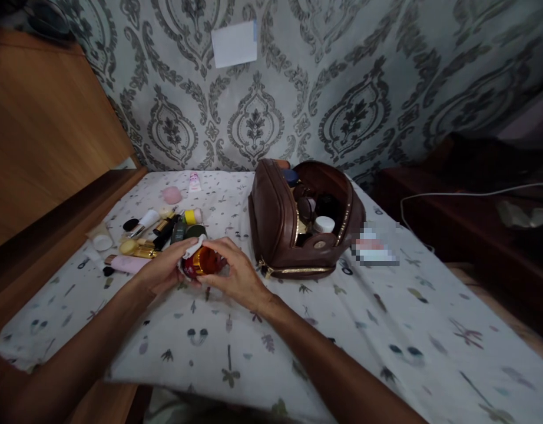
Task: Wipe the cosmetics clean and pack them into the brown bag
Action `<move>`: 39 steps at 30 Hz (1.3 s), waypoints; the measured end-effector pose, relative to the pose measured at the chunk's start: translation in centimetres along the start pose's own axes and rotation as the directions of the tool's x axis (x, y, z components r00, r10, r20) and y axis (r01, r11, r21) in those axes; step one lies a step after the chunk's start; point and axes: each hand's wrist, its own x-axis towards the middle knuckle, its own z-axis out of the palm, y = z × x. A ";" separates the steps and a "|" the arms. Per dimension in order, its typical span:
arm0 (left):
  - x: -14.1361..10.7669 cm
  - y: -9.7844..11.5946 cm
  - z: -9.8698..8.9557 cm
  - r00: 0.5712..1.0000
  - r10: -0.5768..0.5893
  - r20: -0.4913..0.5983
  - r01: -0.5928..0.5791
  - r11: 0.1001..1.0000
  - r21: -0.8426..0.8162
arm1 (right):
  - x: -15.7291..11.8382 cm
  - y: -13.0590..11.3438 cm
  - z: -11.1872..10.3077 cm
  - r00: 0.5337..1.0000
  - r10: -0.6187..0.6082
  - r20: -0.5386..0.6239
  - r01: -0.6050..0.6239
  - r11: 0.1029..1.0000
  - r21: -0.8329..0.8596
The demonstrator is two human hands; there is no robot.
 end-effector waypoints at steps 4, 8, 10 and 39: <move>-0.2 -0.2 0.1 0.999 0.039 0.030 -0.037 0.997 -0.067 | 0.0 0.4 0.2 0.993 0.081 -0.084 -0.079 0.996 0.033; 0.0 -0.7 0.9 0.990 0.080 -0.115 -0.104 0.971 -0.218 | -0.1 1.2 0.8 0.950 0.223 -0.221 -0.210 0.975 0.077; 0.0 -0.8 1.3 0.979 0.063 -0.196 -0.117 0.953 -0.279 | -0.2 1.3 1.1 0.943 0.246 -0.222 -0.241 0.969 0.052; 0.3 -1.8 1.3 0.992 0.074 -0.099 -0.098 0.957 -0.274 | -0.3 0.4 1.6 0.954 0.153 -0.259 -0.135 0.987 0.084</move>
